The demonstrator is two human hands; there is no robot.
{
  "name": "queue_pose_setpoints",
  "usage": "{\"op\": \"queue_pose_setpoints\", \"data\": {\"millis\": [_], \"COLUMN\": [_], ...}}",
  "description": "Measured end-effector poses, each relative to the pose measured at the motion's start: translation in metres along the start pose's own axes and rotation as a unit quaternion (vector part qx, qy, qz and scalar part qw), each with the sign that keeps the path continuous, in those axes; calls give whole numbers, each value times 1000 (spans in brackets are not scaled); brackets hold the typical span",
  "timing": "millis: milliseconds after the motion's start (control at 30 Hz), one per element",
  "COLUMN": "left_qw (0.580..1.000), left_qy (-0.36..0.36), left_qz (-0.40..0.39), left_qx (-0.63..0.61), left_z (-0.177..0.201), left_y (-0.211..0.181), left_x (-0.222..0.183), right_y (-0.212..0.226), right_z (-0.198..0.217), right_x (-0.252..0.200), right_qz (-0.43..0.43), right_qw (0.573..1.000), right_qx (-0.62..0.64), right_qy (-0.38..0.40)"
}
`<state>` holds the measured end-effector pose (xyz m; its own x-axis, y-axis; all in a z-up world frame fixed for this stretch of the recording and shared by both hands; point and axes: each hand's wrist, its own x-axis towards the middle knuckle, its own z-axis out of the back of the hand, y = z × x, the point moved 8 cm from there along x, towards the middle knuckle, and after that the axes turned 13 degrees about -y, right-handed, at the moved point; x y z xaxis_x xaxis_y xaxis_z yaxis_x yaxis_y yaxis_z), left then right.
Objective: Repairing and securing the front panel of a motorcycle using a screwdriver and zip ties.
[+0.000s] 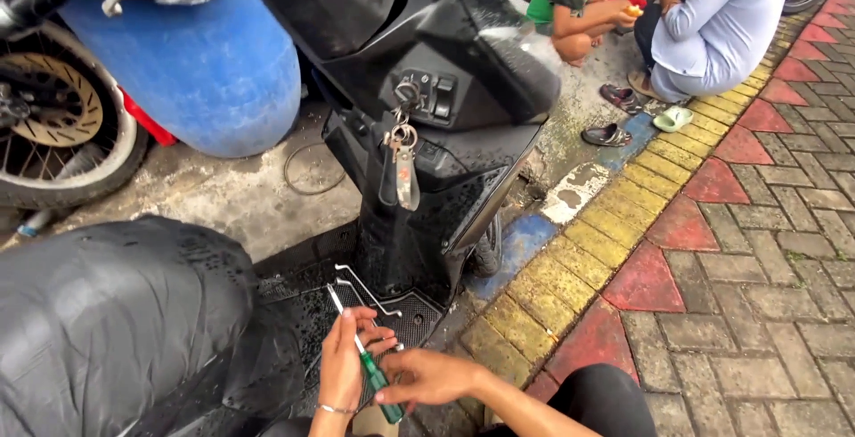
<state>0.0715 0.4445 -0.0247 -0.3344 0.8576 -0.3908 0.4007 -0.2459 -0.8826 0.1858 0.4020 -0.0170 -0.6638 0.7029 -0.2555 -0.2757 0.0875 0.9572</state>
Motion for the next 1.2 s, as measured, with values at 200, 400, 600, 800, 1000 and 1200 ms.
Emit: {"op": "queue_pose_setpoints", "data": {"millis": [200,400,600,800,1000,1200], "left_qw": [963,929,953,942,923,754], "left_qy": [68,198,197,223,193,-89], "left_qz": [-100,-161,-126,-165,-130,-629], "left_qx": [242,268,191,187,307,170], "left_z": [-9,-56,-97,-119,-104,-94], "left_y": [-2,-41,-49,-55,-12,19], "left_x": [-4,-37,-11,-29,21,7], "right_y": [3,20,39,68,104,239], "right_z": [10,40,75,100,133,150], "right_x": [-7,-18,-36,-50,-66,-84], "right_qz": [-52,11,-25,53,35,222], "right_qw": [993,984,977,951,866,894], "right_qx": [108,152,154,159,278,148], "right_qy": [-21,-90,-147,-261,-414,-360]}}
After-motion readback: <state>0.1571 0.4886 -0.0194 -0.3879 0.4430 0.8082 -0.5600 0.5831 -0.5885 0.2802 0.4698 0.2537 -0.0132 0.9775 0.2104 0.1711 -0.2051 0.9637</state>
